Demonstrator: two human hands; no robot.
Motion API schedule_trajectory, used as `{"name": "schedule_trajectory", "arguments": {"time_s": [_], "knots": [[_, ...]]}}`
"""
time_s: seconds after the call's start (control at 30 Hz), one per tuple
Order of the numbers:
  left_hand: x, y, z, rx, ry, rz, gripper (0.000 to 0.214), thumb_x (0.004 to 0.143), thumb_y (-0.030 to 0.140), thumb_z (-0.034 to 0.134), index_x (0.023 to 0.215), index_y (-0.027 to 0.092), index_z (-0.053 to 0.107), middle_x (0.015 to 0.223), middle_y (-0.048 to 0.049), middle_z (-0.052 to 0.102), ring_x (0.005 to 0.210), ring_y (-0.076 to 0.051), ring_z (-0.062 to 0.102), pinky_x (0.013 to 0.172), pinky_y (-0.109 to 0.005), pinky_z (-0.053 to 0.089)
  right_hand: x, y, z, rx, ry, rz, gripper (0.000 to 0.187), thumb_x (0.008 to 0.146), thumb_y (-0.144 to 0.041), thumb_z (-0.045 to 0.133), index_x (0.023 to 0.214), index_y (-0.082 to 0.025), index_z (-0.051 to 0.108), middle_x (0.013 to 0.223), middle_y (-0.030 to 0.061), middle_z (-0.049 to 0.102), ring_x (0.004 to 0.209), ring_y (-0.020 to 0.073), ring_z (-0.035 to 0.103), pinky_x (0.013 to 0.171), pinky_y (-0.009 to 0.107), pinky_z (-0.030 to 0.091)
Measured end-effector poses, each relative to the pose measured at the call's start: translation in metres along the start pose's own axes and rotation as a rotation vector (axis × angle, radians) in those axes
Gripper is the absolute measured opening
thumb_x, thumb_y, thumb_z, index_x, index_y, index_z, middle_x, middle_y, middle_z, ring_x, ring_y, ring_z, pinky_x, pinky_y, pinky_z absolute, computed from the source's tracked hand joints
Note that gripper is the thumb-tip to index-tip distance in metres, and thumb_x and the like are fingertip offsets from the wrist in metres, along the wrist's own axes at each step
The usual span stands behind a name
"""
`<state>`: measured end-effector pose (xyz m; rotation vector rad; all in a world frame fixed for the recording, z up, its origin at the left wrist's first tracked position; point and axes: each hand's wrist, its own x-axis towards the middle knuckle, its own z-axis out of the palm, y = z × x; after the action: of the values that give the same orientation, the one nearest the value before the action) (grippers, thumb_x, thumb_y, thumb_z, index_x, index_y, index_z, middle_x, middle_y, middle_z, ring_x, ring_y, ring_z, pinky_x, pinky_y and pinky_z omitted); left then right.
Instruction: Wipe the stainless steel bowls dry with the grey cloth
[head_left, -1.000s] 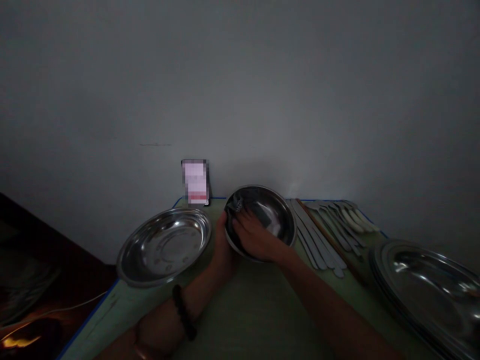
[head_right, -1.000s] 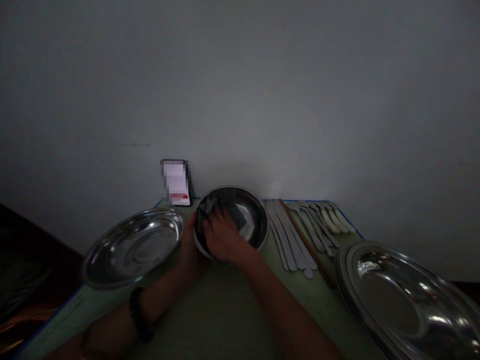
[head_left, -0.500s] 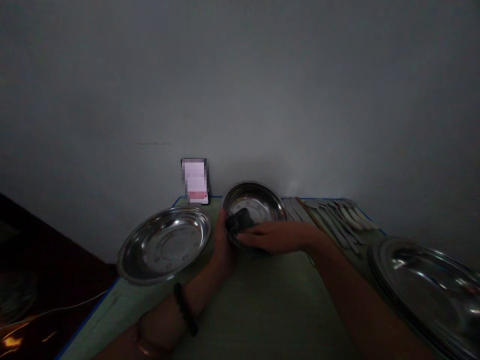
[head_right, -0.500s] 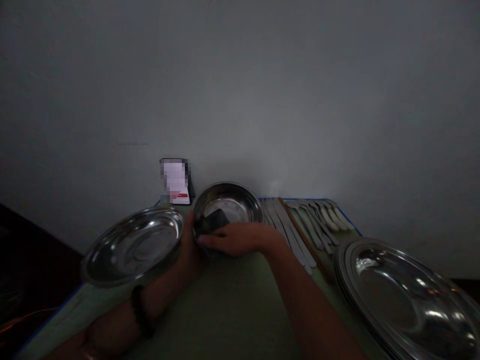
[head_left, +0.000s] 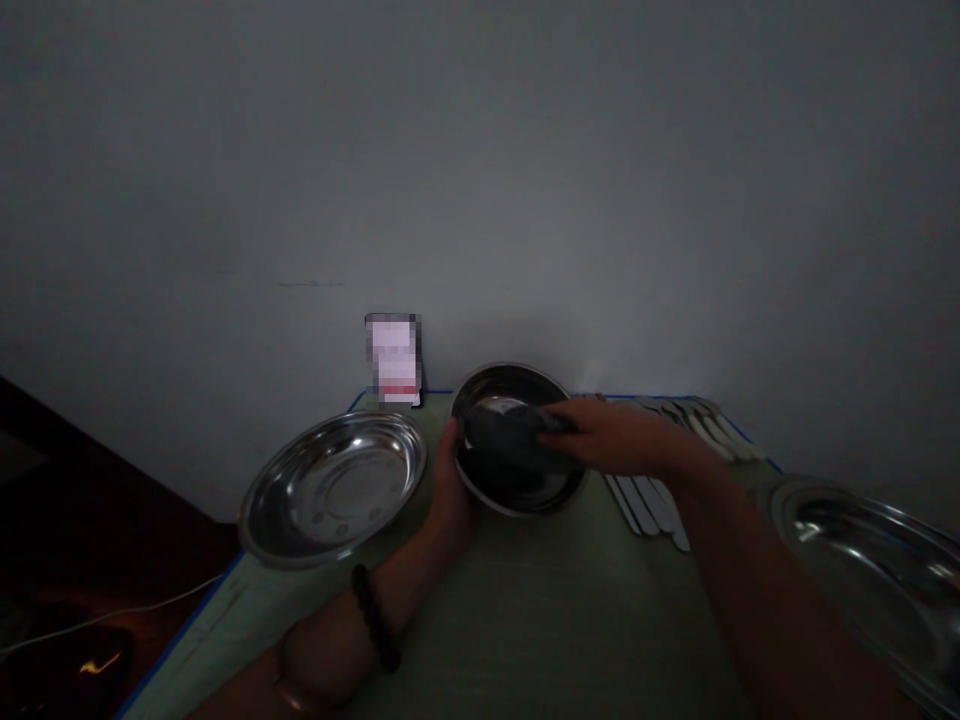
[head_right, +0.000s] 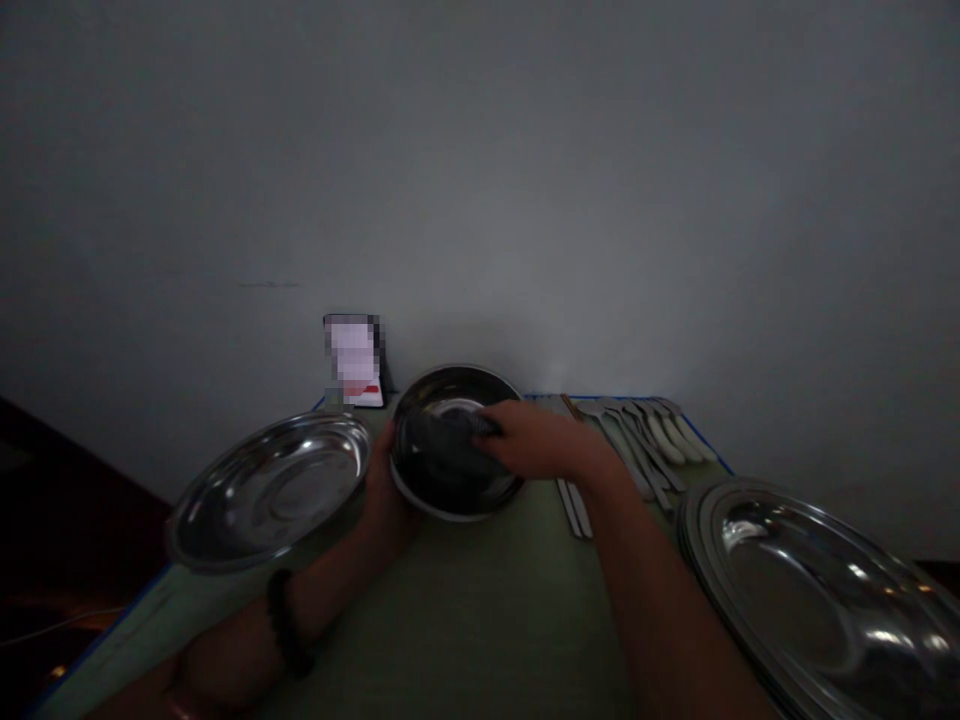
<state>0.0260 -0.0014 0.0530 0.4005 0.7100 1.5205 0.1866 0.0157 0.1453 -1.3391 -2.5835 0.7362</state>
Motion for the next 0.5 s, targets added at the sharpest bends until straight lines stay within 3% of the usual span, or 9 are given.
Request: {"name": "schedule_trajectory", "arguments": {"time_s": [0.1,0.17,0.2,0.27,0.37,0.5], "knots": [[0.0,0.0,-0.001,0.008,0.013,0.027,0.038,0.089,0.045,0.049,0.097,0.017,0.074,0.095,-0.0045,0.077,0.107,-0.022,0.066,0.107,-0.036,0.04,-0.003,0.004,-0.008,0.014,0.237,0.038,0.031,0.091,-0.019,0.042,0.109,-0.01,0.066,0.104,0.0124,0.071,0.095,0.023,0.065,0.081,0.031,0.048],[0.001,0.0,-0.003,0.017,0.015,0.044,0.037,0.089,0.045,0.05,0.096,0.018,0.074,0.094,-0.0035,0.077,0.108,-0.021,0.065,0.109,-0.036,0.037,-0.005,0.001,-0.009,0.008,0.295,0.005,0.034,0.09,-0.016,0.042,0.117,-0.011,0.063,0.114,0.0125,0.069,0.104,0.0234,0.063,0.088,0.032,0.047],[0.001,0.0,-0.004,0.021,0.011,0.037,0.037,0.088,0.046,0.05,0.095,0.018,0.074,0.093,-0.0037,0.077,0.108,-0.021,0.065,0.11,-0.036,0.037,-0.006,-0.002,-0.008,0.007,0.262,-0.016,0.037,0.089,-0.016,0.044,0.123,-0.012,0.06,0.121,0.012,0.066,0.109,0.0235,0.061,0.093,0.033,0.045],[0.001,0.001,-0.005,0.026,-0.011,0.005,0.041,0.087,0.049,0.05,0.096,0.016,0.073,0.092,-0.0056,0.077,0.109,-0.023,0.065,0.109,-0.038,0.038,-0.008,-0.008,-0.004,0.006,0.077,-0.056,0.046,0.089,-0.022,0.05,0.134,-0.015,0.053,0.134,0.0112,0.059,0.118,0.024,0.057,0.1,0.034,0.042],[0.002,0.001,-0.005,0.025,-0.053,-0.017,0.045,0.084,0.052,0.052,0.093,0.014,0.073,0.088,-0.0087,0.077,0.111,-0.028,0.064,0.105,-0.041,0.043,-0.004,-0.014,0.005,-0.007,-0.162,-0.069,0.048,0.091,-0.036,0.05,0.135,-0.016,0.052,0.137,0.0119,0.057,0.121,0.0243,0.056,0.101,0.035,0.041],[0.004,0.0,-0.006,0.057,-0.012,0.029,0.038,0.077,0.051,0.059,0.086,0.016,0.073,0.081,-0.0087,0.076,0.113,-0.031,0.062,0.101,-0.042,0.046,0.014,-0.019,0.031,-0.107,-0.078,-0.025,0.037,0.095,-0.029,0.04,0.119,-0.013,0.063,0.122,0.0139,0.066,0.11,0.0243,0.062,0.093,0.035,0.046]]}}
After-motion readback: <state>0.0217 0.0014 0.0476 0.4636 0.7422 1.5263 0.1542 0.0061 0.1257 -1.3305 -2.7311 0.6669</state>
